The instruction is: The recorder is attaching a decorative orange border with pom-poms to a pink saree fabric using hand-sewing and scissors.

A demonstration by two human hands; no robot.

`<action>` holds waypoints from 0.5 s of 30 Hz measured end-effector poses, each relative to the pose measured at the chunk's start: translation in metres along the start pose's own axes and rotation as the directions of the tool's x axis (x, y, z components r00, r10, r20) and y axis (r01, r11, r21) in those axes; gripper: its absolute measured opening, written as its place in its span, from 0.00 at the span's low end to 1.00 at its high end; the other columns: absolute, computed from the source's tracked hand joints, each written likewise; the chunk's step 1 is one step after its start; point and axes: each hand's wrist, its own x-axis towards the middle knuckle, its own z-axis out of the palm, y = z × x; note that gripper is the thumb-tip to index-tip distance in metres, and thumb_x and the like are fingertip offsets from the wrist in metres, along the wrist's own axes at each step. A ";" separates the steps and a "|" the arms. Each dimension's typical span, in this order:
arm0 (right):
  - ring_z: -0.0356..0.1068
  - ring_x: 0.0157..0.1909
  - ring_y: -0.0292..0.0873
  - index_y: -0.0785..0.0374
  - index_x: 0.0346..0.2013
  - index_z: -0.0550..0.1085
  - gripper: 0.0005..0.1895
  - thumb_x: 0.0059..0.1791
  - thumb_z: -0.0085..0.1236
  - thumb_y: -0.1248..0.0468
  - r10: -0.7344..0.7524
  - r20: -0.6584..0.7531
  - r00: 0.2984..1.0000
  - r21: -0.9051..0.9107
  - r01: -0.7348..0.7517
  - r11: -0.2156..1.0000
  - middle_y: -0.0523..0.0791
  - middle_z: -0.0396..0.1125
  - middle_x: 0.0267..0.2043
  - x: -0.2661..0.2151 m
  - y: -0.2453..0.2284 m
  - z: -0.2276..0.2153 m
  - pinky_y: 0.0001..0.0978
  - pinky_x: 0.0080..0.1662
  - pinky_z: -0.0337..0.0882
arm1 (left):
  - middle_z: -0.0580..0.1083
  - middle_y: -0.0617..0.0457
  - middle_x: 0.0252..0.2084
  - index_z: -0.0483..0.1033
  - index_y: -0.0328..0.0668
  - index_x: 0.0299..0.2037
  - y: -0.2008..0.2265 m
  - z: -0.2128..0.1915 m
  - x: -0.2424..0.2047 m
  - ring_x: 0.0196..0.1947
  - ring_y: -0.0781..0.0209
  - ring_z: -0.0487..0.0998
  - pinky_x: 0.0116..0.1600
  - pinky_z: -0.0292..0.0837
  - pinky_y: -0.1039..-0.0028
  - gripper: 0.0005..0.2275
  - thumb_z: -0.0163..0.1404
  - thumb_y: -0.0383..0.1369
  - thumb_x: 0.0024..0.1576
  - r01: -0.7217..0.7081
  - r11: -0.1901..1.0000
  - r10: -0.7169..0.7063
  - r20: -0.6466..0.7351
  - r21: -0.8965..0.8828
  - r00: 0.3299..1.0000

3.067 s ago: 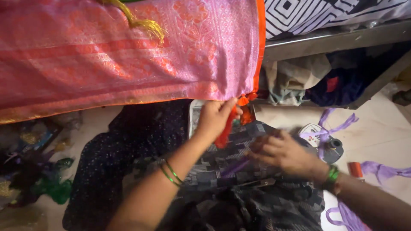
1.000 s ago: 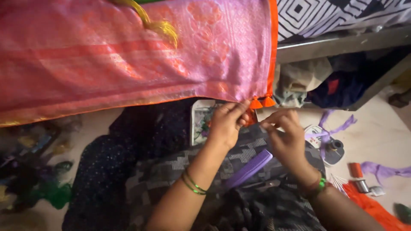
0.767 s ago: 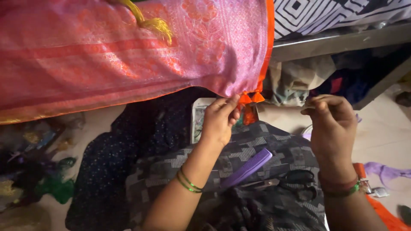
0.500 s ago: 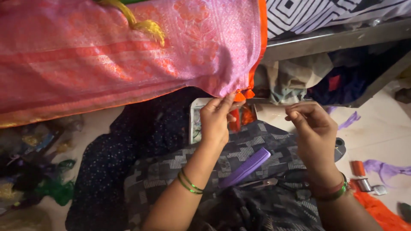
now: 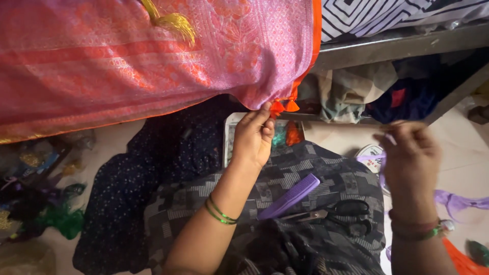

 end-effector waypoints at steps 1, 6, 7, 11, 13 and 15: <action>0.73 0.51 0.41 0.62 0.41 0.74 0.04 0.60 0.54 0.70 0.001 0.000 1.000 0.001 -0.001 1.000 0.45 0.72 0.47 0.002 -0.005 -0.005 0.41 0.58 0.74 | 0.75 0.57 0.34 0.79 0.34 0.45 -0.001 -0.002 0.001 0.25 0.73 0.71 0.29 0.66 0.87 0.06 0.55 0.26 0.59 0.000 1.000 0.000 -0.001 0.000 1.000; 0.71 0.46 0.42 0.61 0.46 0.70 0.04 0.64 0.53 0.67 -0.035 -0.058 0.998 0.423 0.056 0.904 0.45 0.69 0.41 0.015 -0.023 -0.030 0.40 0.58 0.74 | 0.75 0.58 0.34 0.78 0.34 0.45 0.006 0.003 -0.008 0.26 0.73 0.71 0.29 0.65 0.87 0.06 0.56 0.27 0.60 -0.014 0.999 0.013 0.032 0.043 0.999; 0.71 0.46 0.42 0.61 0.46 0.70 0.04 0.64 0.53 0.67 -0.032 -0.058 0.998 0.423 0.054 0.905 0.45 0.69 0.41 0.016 -0.017 -0.034 0.40 0.58 0.74 | 0.75 0.58 0.34 0.78 0.34 0.45 0.004 0.001 -0.009 0.26 0.73 0.71 0.29 0.65 0.87 0.06 0.56 0.27 0.60 -0.013 0.999 0.012 0.029 0.043 1.000; 0.70 0.43 0.40 0.63 0.45 0.73 0.03 0.63 0.55 0.70 -0.095 -0.012 0.995 0.242 0.095 0.966 0.45 0.69 0.41 0.008 -0.013 0.007 0.34 0.51 0.73 | 0.75 0.58 0.33 0.79 0.35 0.43 0.001 0.010 -0.019 0.25 0.72 0.71 0.28 0.65 0.85 0.06 0.57 0.28 0.60 -0.016 0.991 0.012 0.029 0.134 1.000; 0.72 0.43 0.41 0.61 0.44 0.75 0.03 0.62 0.57 0.70 -0.118 0.062 0.991 0.026 0.116 0.993 0.45 0.71 0.42 -0.005 -0.013 0.051 0.36 0.51 0.76 | 0.76 0.58 0.33 0.80 0.36 0.43 0.002 0.018 -0.025 0.25 0.72 0.72 0.28 0.64 0.85 0.06 0.57 0.29 0.59 0.001 0.987 -0.005 0.026 0.161 1.000; 0.73 0.49 0.43 0.62 0.41 0.78 0.08 0.47 0.62 0.69 -0.091 0.327 0.941 -0.575 0.274 0.771 0.46 0.73 0.46 -0.015 -0.009 0.093 0.35 0.47 0.70 | 0.78 0.59 0.35 0.81 0.38 0.44 0.004 0.025 -0.031 0.23 0.73 0.70 0.27 0.63 0.86 0.08 0.57 0.29 0.57 0.018 0.981 -0.021 0.016 0.192 1.000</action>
